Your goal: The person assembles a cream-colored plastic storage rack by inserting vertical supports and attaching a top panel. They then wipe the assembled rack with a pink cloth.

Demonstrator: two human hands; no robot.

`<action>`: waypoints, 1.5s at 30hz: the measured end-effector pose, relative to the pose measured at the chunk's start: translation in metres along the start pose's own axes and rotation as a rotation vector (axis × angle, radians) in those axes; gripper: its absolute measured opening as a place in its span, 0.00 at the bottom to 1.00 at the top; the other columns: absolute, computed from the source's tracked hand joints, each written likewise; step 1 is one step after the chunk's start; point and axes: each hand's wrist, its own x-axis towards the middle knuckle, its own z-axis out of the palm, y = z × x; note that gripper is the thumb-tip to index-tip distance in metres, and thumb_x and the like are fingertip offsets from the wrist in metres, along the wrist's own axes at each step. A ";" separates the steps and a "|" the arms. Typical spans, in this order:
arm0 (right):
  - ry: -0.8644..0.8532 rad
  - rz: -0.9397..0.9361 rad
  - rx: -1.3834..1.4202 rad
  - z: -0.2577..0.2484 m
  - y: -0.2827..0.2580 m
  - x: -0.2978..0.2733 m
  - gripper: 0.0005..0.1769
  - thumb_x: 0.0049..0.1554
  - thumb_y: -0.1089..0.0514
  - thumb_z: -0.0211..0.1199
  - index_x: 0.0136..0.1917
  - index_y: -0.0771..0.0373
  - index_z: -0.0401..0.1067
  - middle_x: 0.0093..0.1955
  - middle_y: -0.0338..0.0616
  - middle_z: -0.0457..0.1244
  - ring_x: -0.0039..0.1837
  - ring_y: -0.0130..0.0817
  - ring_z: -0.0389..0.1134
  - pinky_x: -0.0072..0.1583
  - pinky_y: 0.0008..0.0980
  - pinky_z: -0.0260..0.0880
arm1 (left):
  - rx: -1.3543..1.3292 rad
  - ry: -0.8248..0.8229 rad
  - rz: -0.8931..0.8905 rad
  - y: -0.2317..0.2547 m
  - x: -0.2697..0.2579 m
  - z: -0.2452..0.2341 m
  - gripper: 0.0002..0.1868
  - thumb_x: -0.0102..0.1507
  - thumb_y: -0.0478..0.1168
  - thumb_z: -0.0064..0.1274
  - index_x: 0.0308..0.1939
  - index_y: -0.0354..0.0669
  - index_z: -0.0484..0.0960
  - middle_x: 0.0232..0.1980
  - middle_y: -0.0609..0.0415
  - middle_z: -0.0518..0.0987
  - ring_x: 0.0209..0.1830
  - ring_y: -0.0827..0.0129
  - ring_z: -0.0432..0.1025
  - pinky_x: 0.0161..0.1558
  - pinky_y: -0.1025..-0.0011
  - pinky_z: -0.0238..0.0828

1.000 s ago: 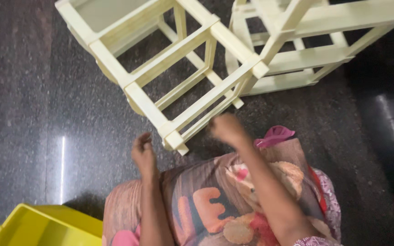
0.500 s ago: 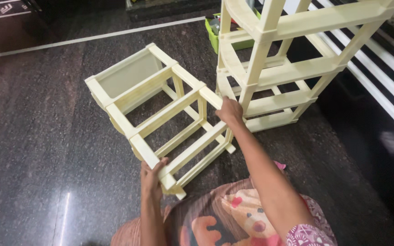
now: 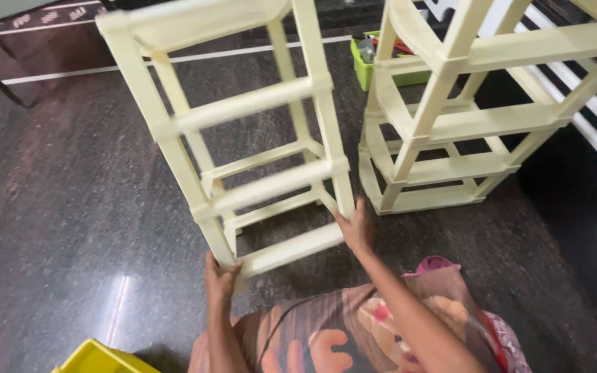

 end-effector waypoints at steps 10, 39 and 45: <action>-0.464 0.125 -0.220 0.005 0.058 -0.055 0.28 0.52 0.49 0.69 0.58 0.69 0.70 0.53 0.65 0.68 0.58 0.61 0.70 0.58 0.53 0.70 | 0.527 0.214 -0.142 -0.083 0.012 0.011 0.35 0.55 0.45 0.69 0.63 0.43 0.73 0.55 0.39 0.82 0.54 0.44 0.76 0.54 0.53 0.71; 0.056 -0.438 0.086 -0.232 -0.169 0.197 0.21 0.63 0.45 0.70 0.54 0.66 0.73 0.50 0.49 0.65 0.52 0.39 0.71 0.54 0.39 0.75 | 0.396 0.554 0.000 -0.110 0.033 -0.007 0.30 0.52 0.50 0.72 0.52 0.38 0.83 0.48 0.38 0.84 0.47 0.42 0.79 0.50 0.52 0.73; 0.157 -0.581 -0.017 -0.222 -0.220 0.141 0.17 0.63 0.52 0.71 0.51 0.69 0.74 0.45 0.49 0.68 0.52 0.43 0.65 0.57 0.45 0.66 | 0.307 0.472 0.012 -0.105 0.029 -0.014 0.30 0.52 0.48 0.67 0.55 0.39 0.83 0.50 0.38 0.84 0.49 0.43 0.79 0.52 0.53 0.73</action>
